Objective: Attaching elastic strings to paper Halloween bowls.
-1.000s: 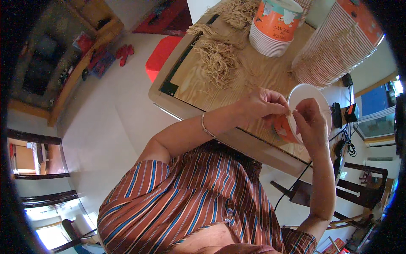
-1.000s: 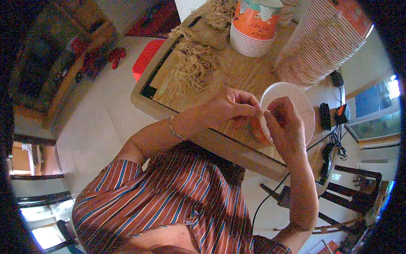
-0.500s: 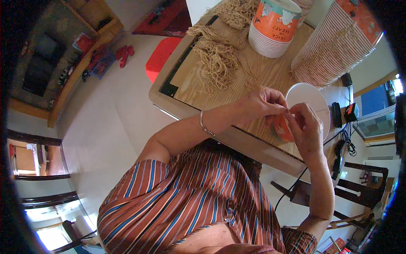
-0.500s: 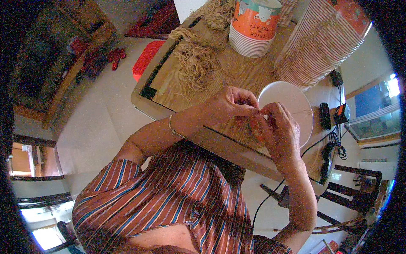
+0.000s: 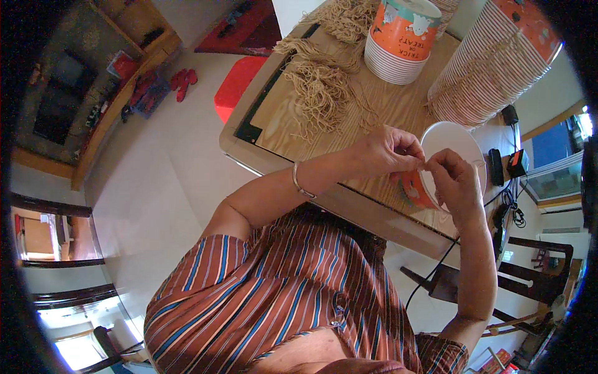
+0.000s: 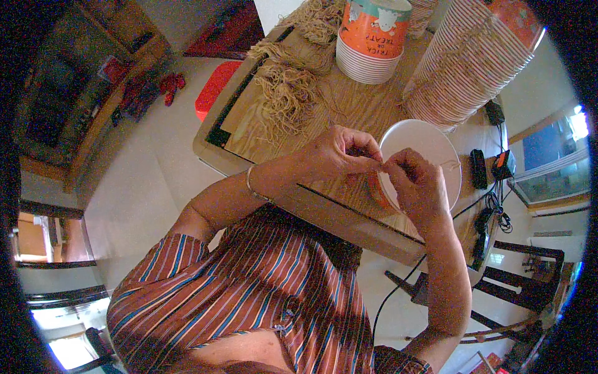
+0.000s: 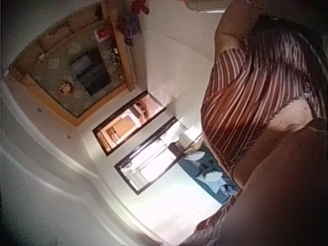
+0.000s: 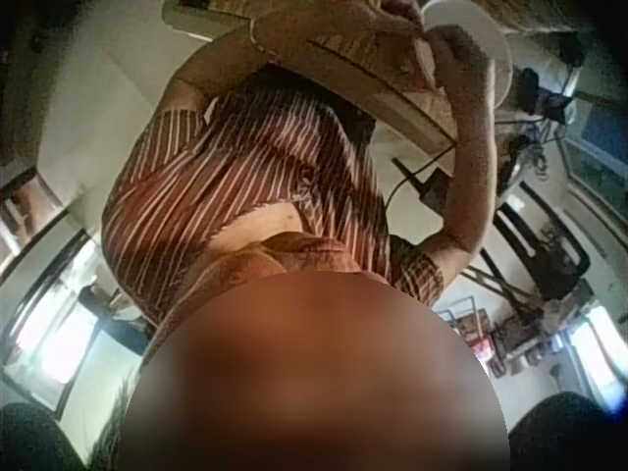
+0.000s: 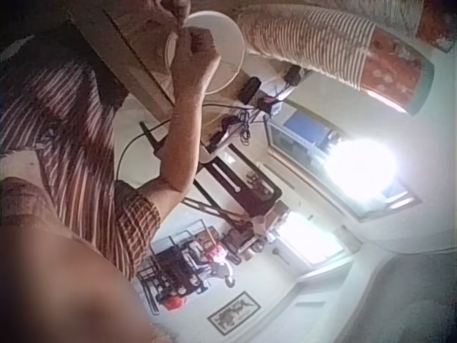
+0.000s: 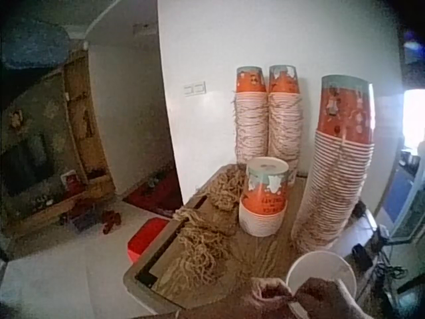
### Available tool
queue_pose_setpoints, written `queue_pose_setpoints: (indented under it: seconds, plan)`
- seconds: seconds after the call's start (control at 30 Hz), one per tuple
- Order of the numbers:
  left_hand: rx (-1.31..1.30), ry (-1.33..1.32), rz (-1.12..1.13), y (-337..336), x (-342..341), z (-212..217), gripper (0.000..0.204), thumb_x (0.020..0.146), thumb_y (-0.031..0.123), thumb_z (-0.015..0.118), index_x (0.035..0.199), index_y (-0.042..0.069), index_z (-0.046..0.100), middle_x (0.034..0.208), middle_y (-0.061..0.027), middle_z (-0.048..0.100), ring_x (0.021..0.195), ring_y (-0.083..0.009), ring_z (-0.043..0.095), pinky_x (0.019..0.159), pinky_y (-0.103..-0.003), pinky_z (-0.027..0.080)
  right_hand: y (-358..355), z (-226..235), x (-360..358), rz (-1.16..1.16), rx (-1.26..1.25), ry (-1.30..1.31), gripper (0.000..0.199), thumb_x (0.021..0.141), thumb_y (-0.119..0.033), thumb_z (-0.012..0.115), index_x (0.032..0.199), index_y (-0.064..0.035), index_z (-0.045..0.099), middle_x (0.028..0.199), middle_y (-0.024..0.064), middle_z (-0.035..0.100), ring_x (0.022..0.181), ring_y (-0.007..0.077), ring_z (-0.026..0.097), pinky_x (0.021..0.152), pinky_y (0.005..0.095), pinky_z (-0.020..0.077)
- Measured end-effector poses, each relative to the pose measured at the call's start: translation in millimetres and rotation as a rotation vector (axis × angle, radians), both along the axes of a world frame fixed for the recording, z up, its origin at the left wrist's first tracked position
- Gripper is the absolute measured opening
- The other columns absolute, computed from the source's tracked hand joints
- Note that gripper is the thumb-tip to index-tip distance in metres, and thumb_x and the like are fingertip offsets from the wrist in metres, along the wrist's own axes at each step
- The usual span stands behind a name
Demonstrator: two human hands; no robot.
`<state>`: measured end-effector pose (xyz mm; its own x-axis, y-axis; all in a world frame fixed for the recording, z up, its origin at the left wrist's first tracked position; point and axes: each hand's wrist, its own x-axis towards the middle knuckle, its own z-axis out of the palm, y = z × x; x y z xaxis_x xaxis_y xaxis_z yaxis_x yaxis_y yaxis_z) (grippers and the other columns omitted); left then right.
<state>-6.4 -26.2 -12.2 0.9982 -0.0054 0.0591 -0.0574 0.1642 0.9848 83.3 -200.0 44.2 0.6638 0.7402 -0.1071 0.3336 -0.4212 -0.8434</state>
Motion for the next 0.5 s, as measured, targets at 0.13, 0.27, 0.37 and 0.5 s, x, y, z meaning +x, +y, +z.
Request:
queue_pose_setpoints:
  seconds: [0.13, 0.27, 0.37, 0.5]
  plan:
    - [0.0, -0.045, -0.046, 2.7, -0.5, -4.3, 0.016, 0.088, 0.015, 0.066, 0.097, 0.002, 0.064, 0.081, 0.0011, 0.063, 0.063, -0.0043, 0.054, 0.053, -0.02, 0.046, 1.7, 7.7, -2.4, -0.031, -0.016, 0.186, 0.013, 0.087, -0.016, 0.061, 0.082, -0.0041, 0.063, 0.065, -0.0014, 0.055, 0.048, 0.0049, 0.045, 0.042, 0.0225, 0.0355]
    - [0.009, -0.046, -0.063, 1.9, -0.5, -4.4, 0.017, 0.087, 0.015, 0.067, 0.097, 0.002, 0.063, 0.081, 0.0008, 0.063, 0.064, -0.0045, 0.054, 0.054, -0.02, 0.046, 1.8, 7.4, -0.9, -0.036, -0.03, 0.16, 0.014, 0.088, -0.016, 0.06, 0.082, -0.0039, 0.064, 0.064, -0.0006, 0.056, 0.047, 0.0045, 0.044, 0.041, 0.0225, 0.0344]
    - [0.05, -0.059, -0.072, -0.3, 0.0, -4.4, 0.018, 0.085, 0.015, 0.069, 0.096, 0.002, 0.063, 0.08, 0.0009, 0.062, 0.064, -0.0045, 0.055, 0.054, -0.02, 0.046, 1.6, 7.0, -0.2, -0.042, -0.037, 0.167, 0.015, 0.087, -0.016, 0.059, 0.082, -0.0035, 0.064, 0.063, -0.0007, 0.055, 0.047, 0.0046, 0.044, 0.041, 0.0225, 0.0342]
    - [0.038, -0.046, -0.057, -2.9, 0.7, -3.5, 0.017, 0.085, 0.016, 0.069, 0.094, 0.003, 0.062, 0.079, 0.0012, 0.062, 0.063, -0.0047, 0.056, 0.055, -0.02, 0.047, 1.9, 6.3, -0.7, -0.056, -0.037, 0.151, 0.015, 0.087, -0.016, 0.059, 0.081, -0.0035, 0.064, 0.062, -0.0005, 0.056, 0.047, 0.0051, 0.045, 0.041, 0.0226, 0.0335]
